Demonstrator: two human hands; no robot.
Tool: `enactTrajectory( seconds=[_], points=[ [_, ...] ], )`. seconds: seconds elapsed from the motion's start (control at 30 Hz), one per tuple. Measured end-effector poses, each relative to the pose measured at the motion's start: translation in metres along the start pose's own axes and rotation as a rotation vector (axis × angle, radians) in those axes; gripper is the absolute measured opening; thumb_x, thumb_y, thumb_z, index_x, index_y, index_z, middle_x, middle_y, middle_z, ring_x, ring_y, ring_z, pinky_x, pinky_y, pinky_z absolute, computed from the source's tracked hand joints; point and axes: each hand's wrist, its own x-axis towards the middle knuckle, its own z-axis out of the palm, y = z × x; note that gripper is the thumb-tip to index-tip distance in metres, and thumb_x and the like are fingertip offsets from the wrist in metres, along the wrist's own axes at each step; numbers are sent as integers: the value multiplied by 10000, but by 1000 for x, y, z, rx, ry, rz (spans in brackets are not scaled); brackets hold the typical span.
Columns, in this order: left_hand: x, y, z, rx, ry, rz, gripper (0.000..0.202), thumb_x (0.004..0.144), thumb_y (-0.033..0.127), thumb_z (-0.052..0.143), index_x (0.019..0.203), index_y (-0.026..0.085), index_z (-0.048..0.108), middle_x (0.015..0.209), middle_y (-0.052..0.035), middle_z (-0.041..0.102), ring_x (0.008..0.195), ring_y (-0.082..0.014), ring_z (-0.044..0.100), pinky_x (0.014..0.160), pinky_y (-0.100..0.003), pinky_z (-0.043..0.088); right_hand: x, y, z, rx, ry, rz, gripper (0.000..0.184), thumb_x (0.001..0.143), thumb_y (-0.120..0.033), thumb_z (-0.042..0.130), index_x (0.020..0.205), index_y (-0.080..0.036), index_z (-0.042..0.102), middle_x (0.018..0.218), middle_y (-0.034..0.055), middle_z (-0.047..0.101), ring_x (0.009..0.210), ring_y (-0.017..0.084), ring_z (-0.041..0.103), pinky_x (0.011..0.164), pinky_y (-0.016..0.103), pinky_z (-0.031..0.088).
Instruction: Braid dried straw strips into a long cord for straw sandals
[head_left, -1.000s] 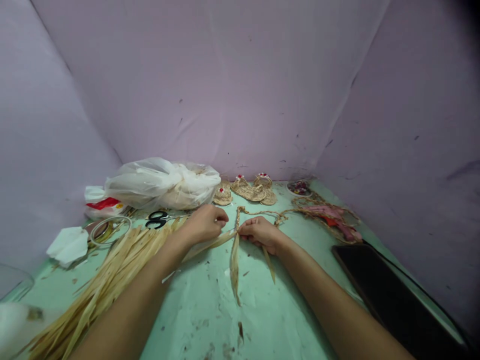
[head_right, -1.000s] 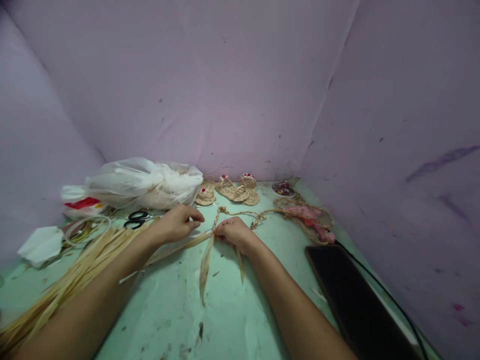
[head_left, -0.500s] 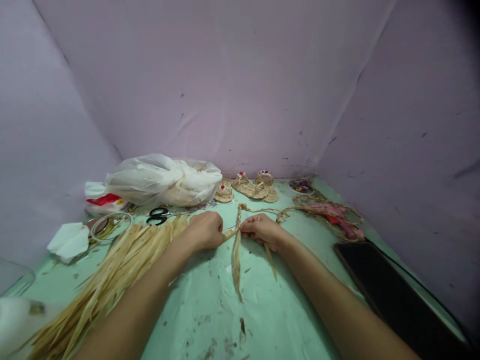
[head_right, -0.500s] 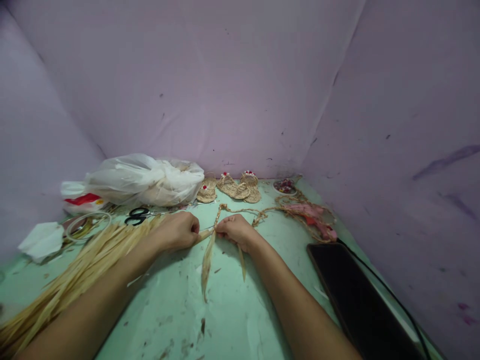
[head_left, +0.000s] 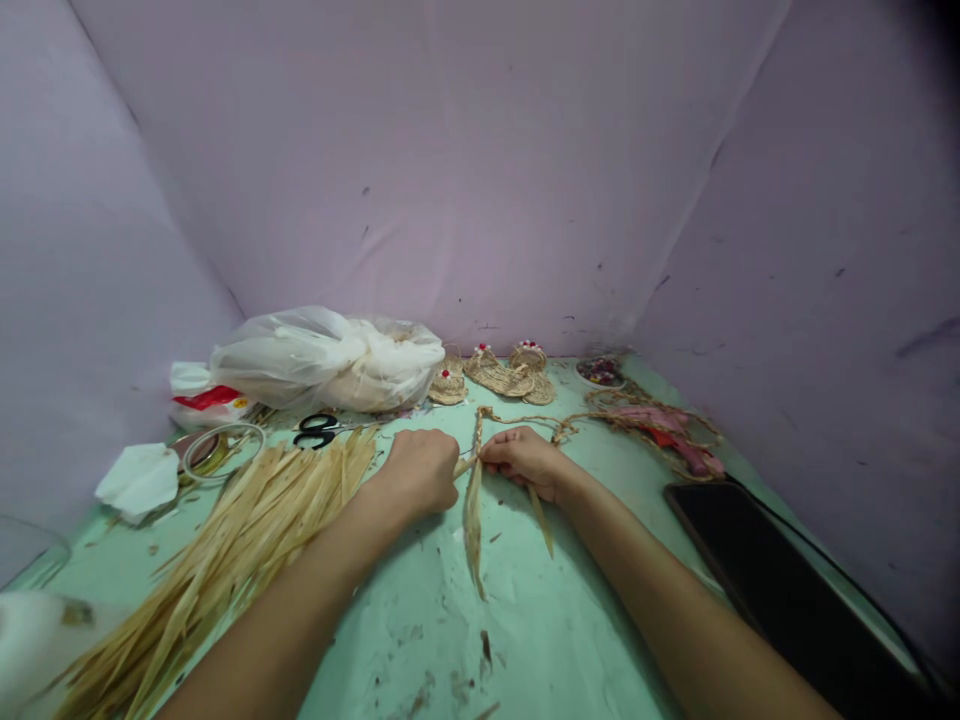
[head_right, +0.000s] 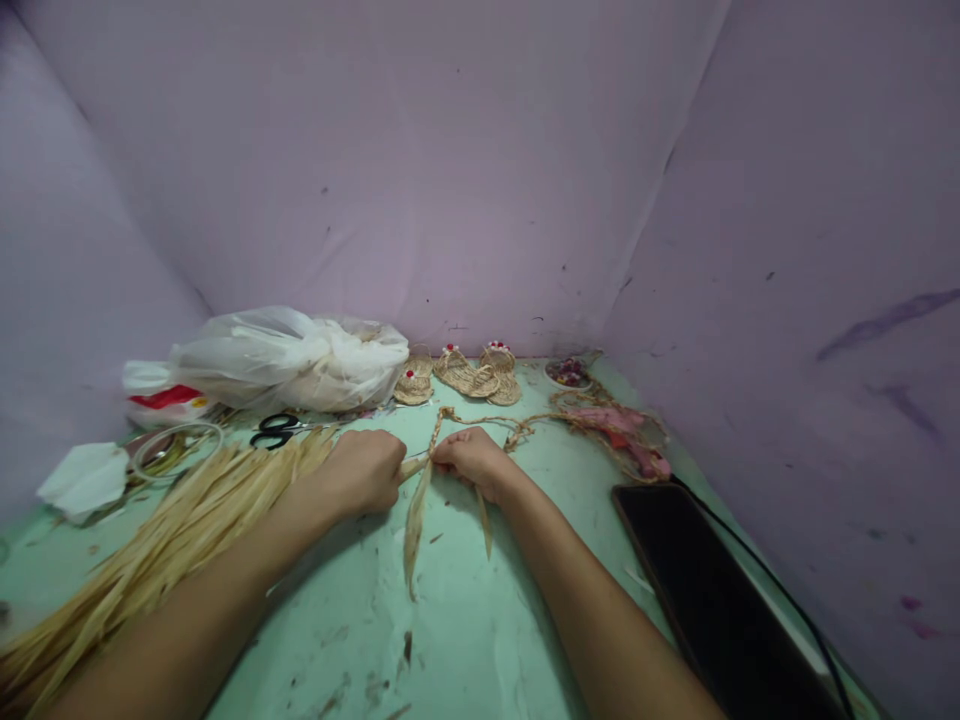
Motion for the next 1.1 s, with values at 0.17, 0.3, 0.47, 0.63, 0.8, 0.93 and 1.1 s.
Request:
enactTrajectory(
  seconds=[0.17, 0.3, 0.47, 0.63, 0.8, 0.93, 1.1],
  points=[
    [-1, -5, -2, 47, 42, 33, 250, 647, 226, 505, 851, 161, 635, 808, -135, 633, 790, -250, 592, 655, -302, 415, 1, 1, 0, -7, 4, 1, 92, 593, -159, 537, 510, -136, 506, 373, -62, 405, 311, 25, 220, 322, 193, 113],
    [0, -4, 4, 71, 36, 50, 260, 582, 166, 517, 808, 147, 644, 815, -141, 632, 784, -242, 589, 658, -292, 409, 1, 2, 0, -16, 4, -4, 99, 595, -170, 540, 509, -136, 504, 377, -61, 403, 309, 24, 219, 320, 190, 110],
    [5, -20, -3, -75, 141, 24, 159, 600, 176, 459, 652, 160, 608, 658, -77, 601, 627, -192, 543, 556, -266, 361, 1, 1, 1, -13, 6, -8, 101, 591, -175, 548, 508, -135, 506, 375, -64, 398, 303, 22, 214, 317, 192, 106],
    [5, -29, -11, -753, 89, 208, 130, 650, 225, 447, 669, 147, 550, 545, 25, 465, 513, -81, 391, 507, -195, 304, -1, 0, 1, -8, 12, -15, 102, 587, -172, 549, 506, -136, 500, 367, -66, 401, 295, 21, 216, 316, 189, 108],
    [17, -19, 16, -977, -107, 212, 156, 603, 228, 472, 665, 126, 572, 504, 50, 404, 478, -65, 316, 476, -193, 261, -1, 1, 1, 5, 19, -28, 62, 590, -157, 532, 533, -135, 518, 352, -73, 388, 292, 23, 215, 317, 186, 113],
    [26, -19, 30, -737, 73, 98, 173, 599, 199, 450, 628, 123, 603, 542, 13, 485, 530, -99, 395, 502, -209, 278, 1, 2, 0, 6, 4, -26, 93, 595, -164, 528, 508, -136, 511, 362, -64, 403, 291, 23, 212, 313, 191, 104],
    [19, -17, 23, -469, 208, 47, 199, 639, 195, 435, 635, 148, 628, 596, -20, 551, 557, -117, 430, 516, -222, 252, 2, 2, 1, 11, -4, -28, 105, 596, -166, 530, 498, -138, 504, 374, -60, 406, 299, 25, 220, 316, 193, 107]
  ],
)
